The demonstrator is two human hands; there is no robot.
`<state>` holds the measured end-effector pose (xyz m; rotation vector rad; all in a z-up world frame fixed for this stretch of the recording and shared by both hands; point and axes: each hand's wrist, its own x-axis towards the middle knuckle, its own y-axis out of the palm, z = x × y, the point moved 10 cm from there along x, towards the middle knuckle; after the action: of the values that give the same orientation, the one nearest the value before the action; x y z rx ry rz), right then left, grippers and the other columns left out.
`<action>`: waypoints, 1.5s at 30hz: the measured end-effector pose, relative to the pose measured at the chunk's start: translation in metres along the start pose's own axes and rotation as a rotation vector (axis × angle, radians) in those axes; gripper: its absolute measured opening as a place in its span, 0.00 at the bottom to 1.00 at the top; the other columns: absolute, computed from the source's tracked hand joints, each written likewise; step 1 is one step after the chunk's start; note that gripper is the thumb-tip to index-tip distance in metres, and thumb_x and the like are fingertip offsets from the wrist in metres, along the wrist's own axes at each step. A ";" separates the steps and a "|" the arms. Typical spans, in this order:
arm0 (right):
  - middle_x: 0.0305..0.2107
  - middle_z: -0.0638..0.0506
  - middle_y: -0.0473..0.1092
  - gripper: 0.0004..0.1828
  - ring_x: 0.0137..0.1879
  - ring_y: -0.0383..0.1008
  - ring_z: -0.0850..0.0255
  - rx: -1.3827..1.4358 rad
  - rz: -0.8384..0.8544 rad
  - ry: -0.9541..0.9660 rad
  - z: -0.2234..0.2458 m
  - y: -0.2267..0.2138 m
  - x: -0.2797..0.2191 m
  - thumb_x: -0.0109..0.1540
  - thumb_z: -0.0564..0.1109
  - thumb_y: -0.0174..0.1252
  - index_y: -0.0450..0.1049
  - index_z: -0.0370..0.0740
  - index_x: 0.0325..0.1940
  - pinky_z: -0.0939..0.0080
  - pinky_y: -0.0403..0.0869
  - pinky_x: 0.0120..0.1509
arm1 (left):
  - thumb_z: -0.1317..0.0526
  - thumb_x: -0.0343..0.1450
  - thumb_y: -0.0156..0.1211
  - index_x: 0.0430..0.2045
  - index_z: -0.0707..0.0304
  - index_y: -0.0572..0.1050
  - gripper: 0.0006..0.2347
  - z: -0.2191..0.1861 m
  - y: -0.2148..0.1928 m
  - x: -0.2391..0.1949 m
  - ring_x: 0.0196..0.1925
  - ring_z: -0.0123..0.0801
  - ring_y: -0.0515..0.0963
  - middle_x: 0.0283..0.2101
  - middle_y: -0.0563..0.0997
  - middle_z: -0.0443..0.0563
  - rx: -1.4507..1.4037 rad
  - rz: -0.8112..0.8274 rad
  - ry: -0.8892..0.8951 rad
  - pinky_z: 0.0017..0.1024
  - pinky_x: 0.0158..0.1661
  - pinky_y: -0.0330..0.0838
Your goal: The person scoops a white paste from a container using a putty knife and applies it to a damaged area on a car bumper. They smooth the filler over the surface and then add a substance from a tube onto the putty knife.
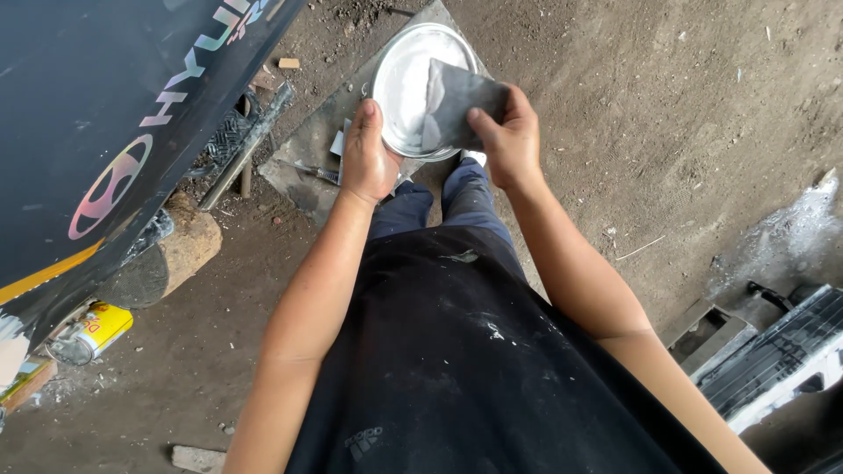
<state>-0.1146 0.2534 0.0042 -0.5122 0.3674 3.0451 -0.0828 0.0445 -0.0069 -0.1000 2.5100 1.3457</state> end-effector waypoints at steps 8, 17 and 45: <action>0.46 0.49 0.76 0.17 0.51 0.77 0.62 -0.034 0.141 0.027 0.007 0.016 0.012 0.64 0.27 0.59 0.70 0.30 0.57 0.59 0.78 0.60 | 0.50 0.81 0.50 0.62 0.71 0.68 0.22 0.002 -0.006 -0.004 0.64 0.44 0.77 0.62 0.75 0.59 0.007 -0.008 -0.004 0.43 0.65 0.72; 0.46 0.50 0.76 0.17 0.52 0.78 0.64 -0.239 0.088 -0.106 0.023 0.036 0.001 0.64 0.28 0.60 0.70 0.32 0.58 0.62 0.78 0.60 | 0.51 0.82 0.51 0.58 0.72 0.72 0.20 0.012 -0.014 -0.004 0.59 0.42 0.79 0.57 0.78 0.58 0.038 -0.031 -0.032 0.42 0.61 0.74; 0.38 0.45 0.79 0.13 0.45 0.83 0.57 -0.861 0.380 -0.378 0.100 0.081 0.003 0.63 0.34 0.65 0.75 0.36 0.51 0.59 0.80 0.48 | 0.53 0.80 0.52 0.54 0.70 0.73 0.17 0.001 -0.019 0.008 0.56 0.38 0.80 0.53 0.79 0.56 0.073 -0.069 -0.133 0.37 0.59 0.75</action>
<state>-0.1549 0.1986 0.1136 0.1751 -0.9965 3.4200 -0.0868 0.0356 -0.0251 -0.0778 2.4187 1.1916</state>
